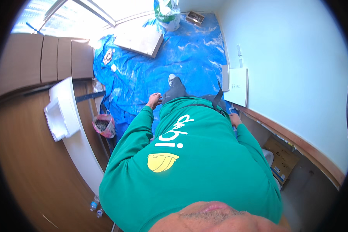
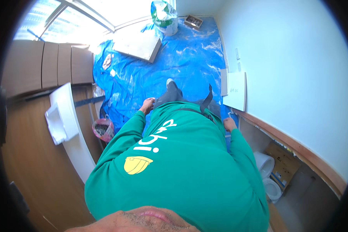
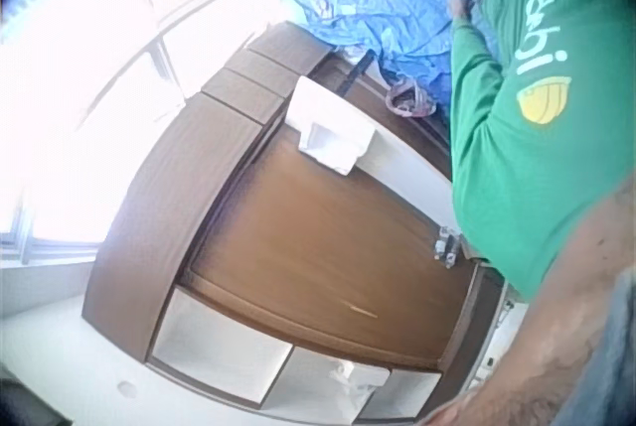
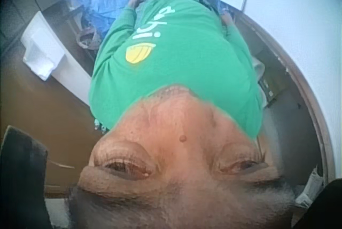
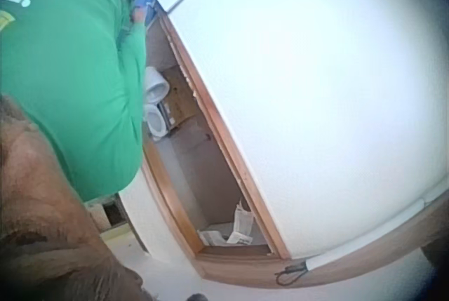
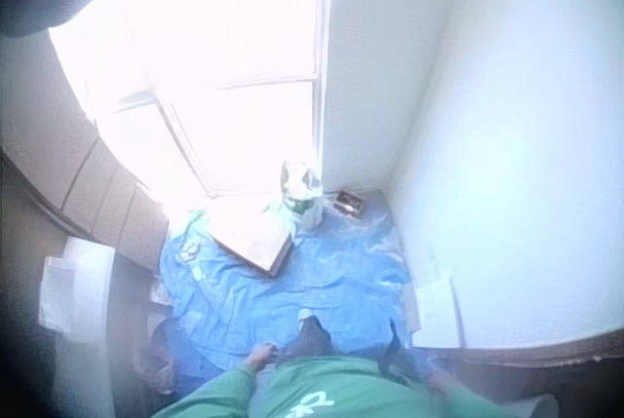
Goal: The person assembles a wooden cabinet by attaching a side panel using a cordless drill. They position the panel, drive screws into the frame, and then stand to inspect the work. The person also picks up a small box of hardware and places it on the floor.
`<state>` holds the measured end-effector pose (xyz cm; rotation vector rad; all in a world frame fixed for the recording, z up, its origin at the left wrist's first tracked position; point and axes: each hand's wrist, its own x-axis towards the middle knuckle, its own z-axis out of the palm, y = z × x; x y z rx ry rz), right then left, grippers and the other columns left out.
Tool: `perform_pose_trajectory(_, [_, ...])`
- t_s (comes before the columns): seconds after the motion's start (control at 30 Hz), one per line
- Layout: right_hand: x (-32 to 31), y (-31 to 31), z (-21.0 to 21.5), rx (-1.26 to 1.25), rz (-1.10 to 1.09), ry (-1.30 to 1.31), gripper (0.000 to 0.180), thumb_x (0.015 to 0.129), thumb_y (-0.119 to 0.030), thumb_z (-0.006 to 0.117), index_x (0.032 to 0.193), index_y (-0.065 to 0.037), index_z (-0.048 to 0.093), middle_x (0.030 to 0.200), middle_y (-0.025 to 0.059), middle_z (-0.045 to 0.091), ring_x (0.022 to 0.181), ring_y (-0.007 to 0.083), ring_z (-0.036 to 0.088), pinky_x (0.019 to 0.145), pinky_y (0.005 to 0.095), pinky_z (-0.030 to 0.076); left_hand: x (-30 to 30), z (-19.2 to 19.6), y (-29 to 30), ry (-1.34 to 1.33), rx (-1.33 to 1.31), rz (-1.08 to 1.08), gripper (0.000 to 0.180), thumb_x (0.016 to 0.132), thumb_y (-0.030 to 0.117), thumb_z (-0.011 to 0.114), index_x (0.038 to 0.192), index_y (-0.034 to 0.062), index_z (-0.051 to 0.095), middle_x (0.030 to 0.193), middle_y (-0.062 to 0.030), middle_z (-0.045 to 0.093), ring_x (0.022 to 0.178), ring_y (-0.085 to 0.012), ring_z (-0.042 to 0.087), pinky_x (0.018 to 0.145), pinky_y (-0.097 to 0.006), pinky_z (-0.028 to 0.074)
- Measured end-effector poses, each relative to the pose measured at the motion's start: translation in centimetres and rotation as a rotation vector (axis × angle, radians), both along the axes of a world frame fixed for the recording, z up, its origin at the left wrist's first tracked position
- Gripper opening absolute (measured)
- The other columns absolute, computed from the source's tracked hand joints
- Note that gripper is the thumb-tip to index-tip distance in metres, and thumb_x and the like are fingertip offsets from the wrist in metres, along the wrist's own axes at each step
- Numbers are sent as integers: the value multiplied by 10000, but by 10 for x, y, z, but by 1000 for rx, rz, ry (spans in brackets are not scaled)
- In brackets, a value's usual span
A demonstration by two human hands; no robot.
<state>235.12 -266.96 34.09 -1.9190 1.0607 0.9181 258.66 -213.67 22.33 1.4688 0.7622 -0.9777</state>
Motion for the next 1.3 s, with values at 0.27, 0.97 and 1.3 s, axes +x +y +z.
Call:
perform_pose_trajectory(0.27, [97, -24, 5, 374, -589, -280, 324, 1000, -176, 619, 1226, 35, 716, 1081, 139, 752, 1003, 235, 699, 897, 356, 544, 190, 27, -43, -125, -12, -156, 482, 1044, 324, 613, 1439, 56, 546, 1263, -134, 671, 1040, -270, 696, 848, -393, 567])
perform_pose_trajectory(0.97, [593, -278, -72, 364, -116, -89, 363, 1003, -220, 555, 1301, -35, 646, 984, 65, 704, 811, 170, 691, 703, 320, 522, 306, 132, -322, 97, 263, -203, 857, 971, 519, 680, 1540, -58, 401, 1428, -273, 587, 1313, -360, 587, 1133, -404, 432])
perform_pose_trajectory(1.3, [733, -248, -308, 418, -118, 1, 475, 1033, -428, 597, 1303, -37, 620, 1054, 93, 707, 902, 187, 699, 746, 349, 551, 375, 2, -434, 183, 547, -846, 995, 890, 598, 718, 1613, 32, 336, 1451, -330, 528, 1313, -470, 569, 1107, -510, 467])
